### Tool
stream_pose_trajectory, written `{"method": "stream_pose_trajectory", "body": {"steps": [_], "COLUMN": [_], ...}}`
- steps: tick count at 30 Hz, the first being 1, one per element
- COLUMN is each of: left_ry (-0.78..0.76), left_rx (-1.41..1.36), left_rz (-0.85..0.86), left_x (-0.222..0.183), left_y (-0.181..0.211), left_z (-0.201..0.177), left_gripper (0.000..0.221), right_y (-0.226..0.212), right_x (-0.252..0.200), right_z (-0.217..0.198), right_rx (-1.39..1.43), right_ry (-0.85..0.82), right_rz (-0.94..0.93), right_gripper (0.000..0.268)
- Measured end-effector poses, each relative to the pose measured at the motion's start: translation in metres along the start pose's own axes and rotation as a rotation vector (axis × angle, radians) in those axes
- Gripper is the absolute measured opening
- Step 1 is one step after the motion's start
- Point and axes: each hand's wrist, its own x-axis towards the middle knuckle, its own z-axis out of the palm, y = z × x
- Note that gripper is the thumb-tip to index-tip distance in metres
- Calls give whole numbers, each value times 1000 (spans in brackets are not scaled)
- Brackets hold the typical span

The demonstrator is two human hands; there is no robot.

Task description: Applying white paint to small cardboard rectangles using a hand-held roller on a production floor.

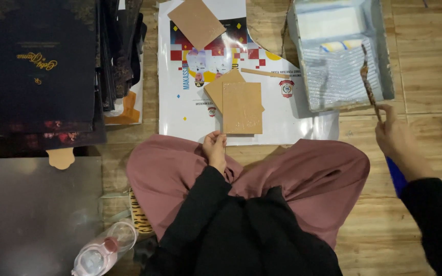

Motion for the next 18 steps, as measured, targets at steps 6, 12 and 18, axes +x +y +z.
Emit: {"method": "stream_pose_trajectory", "body": {"steps": [6,12,18], "left_ry": [59,-2,29], "left_rx": [249,372,915], "left_rz": [44,91,419], "left_x": [-11,8,51], "left_y": [15,52,80], "left_z": [4,-7,-20], "left_gripper": [22,28,15], "right_y": [5,-21,-132], "right_x": [25,62,138], "right_z": [48,51,100], "right_rx": [-8,-349,-398], "right_ry": [95,476,425], "right_rz": [36,-191,-441], "right_gripper": [47,27,3]}}
